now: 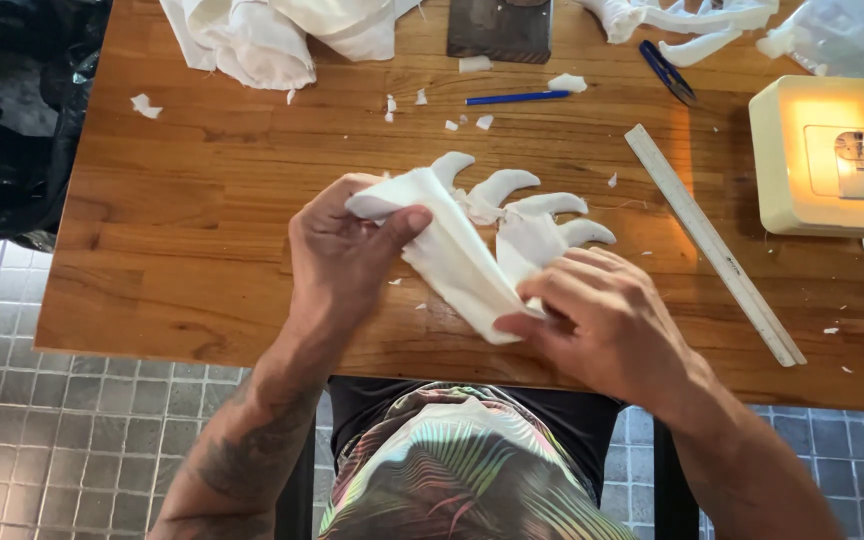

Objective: The person carves a white foam object into a claw-like shape using a blue pen-like tool. They repeatedly cut, peel, and refine the foam, creating distinct segments. The person also uses a white cloth to wipe the foam and the wooden table surface.

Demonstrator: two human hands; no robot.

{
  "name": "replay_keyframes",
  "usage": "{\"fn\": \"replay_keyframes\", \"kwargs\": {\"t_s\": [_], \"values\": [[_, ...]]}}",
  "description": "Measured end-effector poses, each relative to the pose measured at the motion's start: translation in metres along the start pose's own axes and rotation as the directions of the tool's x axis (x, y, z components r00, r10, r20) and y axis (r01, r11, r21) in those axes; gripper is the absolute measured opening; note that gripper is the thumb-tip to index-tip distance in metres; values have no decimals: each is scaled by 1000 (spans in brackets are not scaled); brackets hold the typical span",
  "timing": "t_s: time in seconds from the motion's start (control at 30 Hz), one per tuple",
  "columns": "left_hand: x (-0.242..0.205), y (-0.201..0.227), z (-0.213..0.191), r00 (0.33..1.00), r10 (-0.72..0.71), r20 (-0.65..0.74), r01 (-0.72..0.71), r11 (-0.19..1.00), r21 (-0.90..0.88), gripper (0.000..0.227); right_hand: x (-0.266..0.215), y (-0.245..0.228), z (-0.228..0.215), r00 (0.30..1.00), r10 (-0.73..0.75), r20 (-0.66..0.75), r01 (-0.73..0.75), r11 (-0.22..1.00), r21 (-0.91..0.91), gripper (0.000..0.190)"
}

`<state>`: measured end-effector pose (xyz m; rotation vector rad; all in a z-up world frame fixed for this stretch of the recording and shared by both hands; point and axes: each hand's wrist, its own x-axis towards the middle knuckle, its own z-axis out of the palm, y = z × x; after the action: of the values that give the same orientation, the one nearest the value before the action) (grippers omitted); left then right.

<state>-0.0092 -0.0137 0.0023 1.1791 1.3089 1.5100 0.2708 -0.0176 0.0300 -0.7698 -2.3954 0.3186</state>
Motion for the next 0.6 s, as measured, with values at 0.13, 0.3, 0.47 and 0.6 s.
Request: {"fn": "replay_keyframes", "kwargs": {"t_s": [0.13,0.3,0.47,0.6], "values": [[-9,4,-4,958,109,265,-161,970,180,13,-1,-22,6,981,-9,-195,18,999,46,55],[-30,17,7,599,394,697,-660,735,152,8,-3,-44,16,981,24,-192,15,979,202,73],[-52,1,-3,670,283,687,-610,737,291,22,-16,-48,22,974,199,-105,-162,944,288,55],[-54,2,-13,706,18,708,-396,838,374,46,-15,-48,21,963,235,-135,-169,910,379,9]]}}
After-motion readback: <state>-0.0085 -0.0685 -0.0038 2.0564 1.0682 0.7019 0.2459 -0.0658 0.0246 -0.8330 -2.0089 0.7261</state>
